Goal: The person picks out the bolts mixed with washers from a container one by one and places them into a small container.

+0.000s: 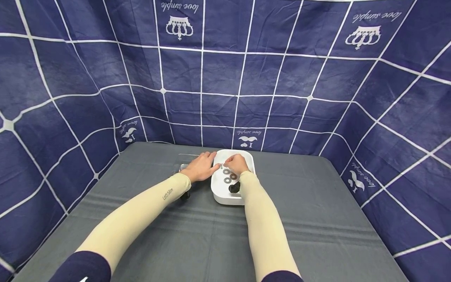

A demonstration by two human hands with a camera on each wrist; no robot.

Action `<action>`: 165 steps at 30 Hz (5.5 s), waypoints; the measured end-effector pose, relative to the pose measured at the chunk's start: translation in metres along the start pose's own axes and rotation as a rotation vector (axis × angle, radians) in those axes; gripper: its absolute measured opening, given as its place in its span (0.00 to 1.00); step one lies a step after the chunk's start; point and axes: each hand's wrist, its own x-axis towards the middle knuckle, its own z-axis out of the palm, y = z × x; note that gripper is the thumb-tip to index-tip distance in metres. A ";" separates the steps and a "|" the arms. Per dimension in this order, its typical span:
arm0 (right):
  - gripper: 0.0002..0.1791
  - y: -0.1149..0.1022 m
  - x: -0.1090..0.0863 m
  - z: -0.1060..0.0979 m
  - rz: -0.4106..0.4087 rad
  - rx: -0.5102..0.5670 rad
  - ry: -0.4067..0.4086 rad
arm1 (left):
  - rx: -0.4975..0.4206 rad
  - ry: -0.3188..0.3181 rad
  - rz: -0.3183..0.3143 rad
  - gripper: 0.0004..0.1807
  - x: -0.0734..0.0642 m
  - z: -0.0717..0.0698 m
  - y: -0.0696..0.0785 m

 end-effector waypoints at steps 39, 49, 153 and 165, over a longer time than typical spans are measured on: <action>0.09 -0.004 0.005 0.007 0.092 -0.148 -0.050 | 0.048 -0.014 -0.005 0.39 0.006 0.009 0.010; 0.08 0.000 0.010 0.009 0.110 -0.156 -0.052 | 0.067 -0.031 -0.023 0.40 0.005 0.008 0.012; 0.08 -0.045 0.004 -0.025 -0.286 -0.129 -0.035 | 0.193 0.009 -0.075 0.35 -0.019 -0.024 -0.043; 0.08 -0.063 0.007 -0.014 -0.310 -0.127 -0.065 | 0.199 0.020 -0.105 0.35 -0.031 -0.032 -0.057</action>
